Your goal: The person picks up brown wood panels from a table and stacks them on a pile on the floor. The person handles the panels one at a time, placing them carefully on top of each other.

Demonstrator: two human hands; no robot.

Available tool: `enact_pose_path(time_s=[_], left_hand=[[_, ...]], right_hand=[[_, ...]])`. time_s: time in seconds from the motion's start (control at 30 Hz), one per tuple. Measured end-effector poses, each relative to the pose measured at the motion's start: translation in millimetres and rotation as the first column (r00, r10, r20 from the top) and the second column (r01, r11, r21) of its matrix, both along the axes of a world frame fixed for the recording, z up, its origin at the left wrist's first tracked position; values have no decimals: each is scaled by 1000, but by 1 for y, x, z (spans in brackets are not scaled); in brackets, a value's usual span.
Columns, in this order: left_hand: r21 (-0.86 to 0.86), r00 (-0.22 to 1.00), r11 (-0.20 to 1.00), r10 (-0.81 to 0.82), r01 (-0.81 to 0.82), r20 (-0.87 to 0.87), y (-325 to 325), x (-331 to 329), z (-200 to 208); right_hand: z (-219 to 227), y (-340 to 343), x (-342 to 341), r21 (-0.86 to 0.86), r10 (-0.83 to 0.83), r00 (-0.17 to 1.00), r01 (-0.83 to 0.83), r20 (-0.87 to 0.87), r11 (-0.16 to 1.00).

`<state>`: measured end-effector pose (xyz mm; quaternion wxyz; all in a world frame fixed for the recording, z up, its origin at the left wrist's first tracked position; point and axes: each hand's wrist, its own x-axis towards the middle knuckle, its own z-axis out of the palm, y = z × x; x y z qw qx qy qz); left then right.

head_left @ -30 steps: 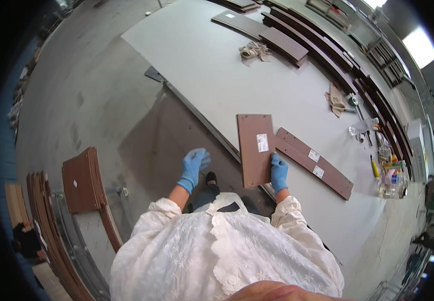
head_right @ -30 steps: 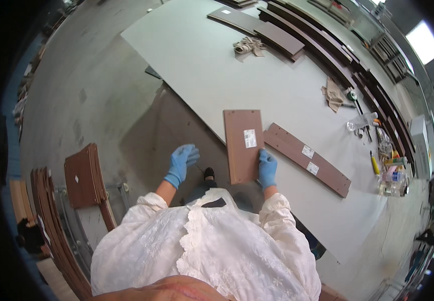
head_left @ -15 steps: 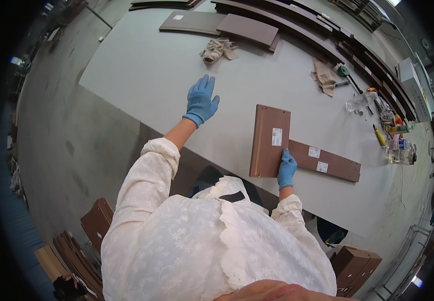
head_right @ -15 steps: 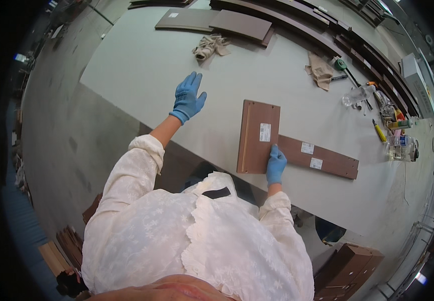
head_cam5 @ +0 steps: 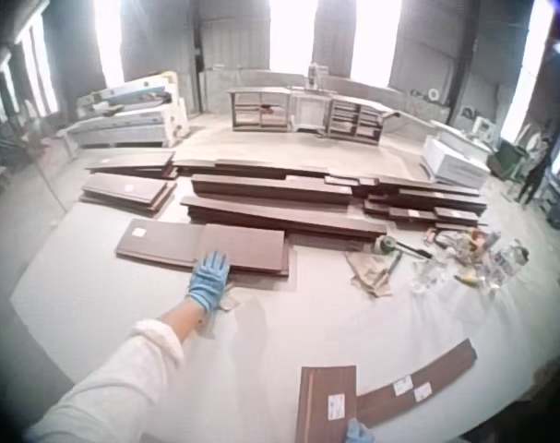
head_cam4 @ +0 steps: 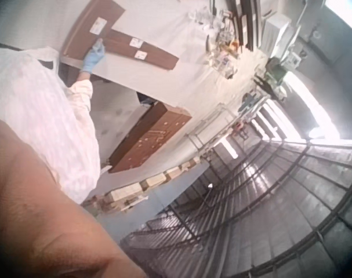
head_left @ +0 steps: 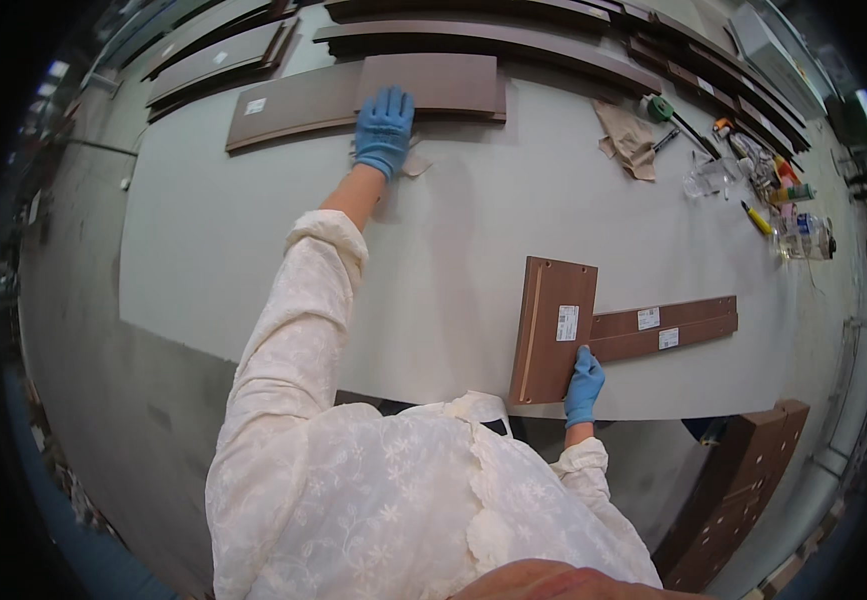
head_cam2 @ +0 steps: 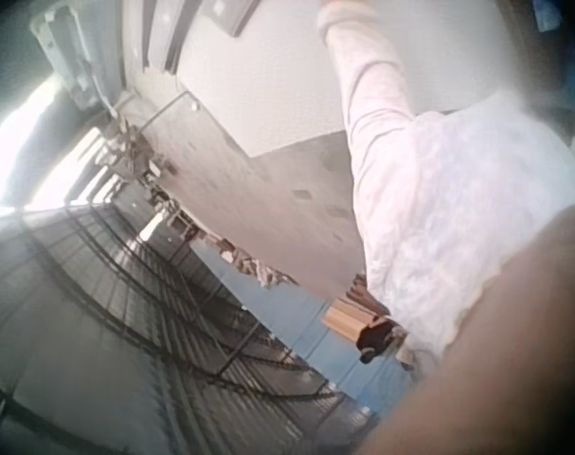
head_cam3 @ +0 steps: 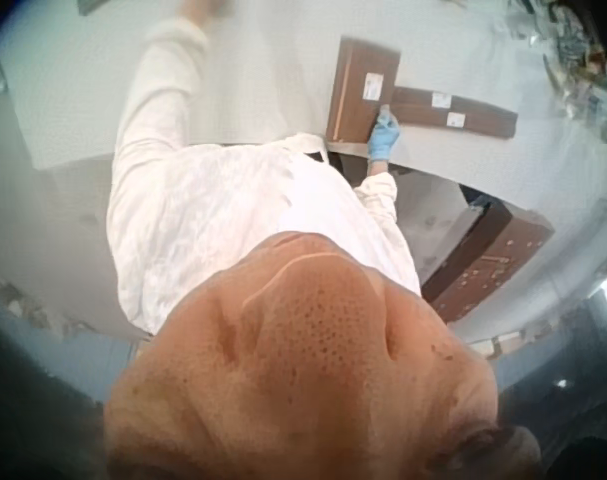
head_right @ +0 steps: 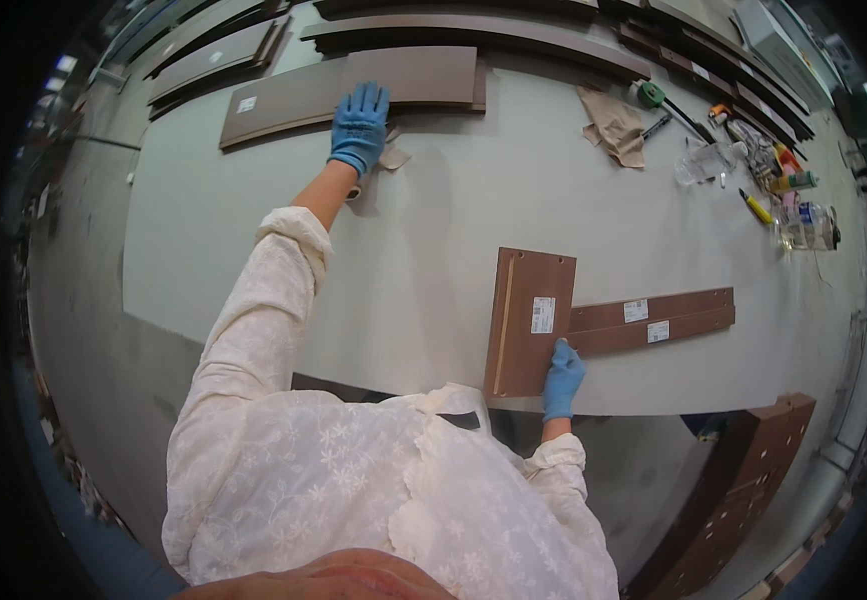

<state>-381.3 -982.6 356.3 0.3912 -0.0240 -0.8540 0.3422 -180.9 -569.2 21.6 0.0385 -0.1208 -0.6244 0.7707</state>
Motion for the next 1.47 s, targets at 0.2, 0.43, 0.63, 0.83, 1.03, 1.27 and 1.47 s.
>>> enact_pose_path(time_s=[0.2, 0.43, 0.63, 0.83, 1.03, 1.27, 1.47], left_hand=[[-30, 988, 1000, 11, -6, 156, -34, -54, -1], [-257, 973, 964, -3, 63, 229, -72, -90, 3], [-61, 931, 931, -355, 361, 88, -65, -67, 66], [199, 838, 819, -496, 539, -226, -56, 1, 119], [876, 757, -54, -480, 480, -444, -55, 72, 89], [833, 808, -552, -506, -35, -301, 7, 128, -17], [912, 774, -393, -611, -115, -167, 45, 147, -106]], right_hand=[[2, -40, 20, -93, -117, 992, 120, 34, 988], [16, -75, 18, -19, -76, 986, 79, 151, 997], [24, -95, 11, -113, -171, 980, 183, 107, 977], [31, -81, 7, -101, -258, 960, 270, 111, 958], [-6, -47, -9, -293, -427, 865, 494, 264, 819], [-40, 7, 10, 90, -556, 790, 553, 259, 828], [1, 36, 20, 412, -378, 813, 189, 443, 891]])
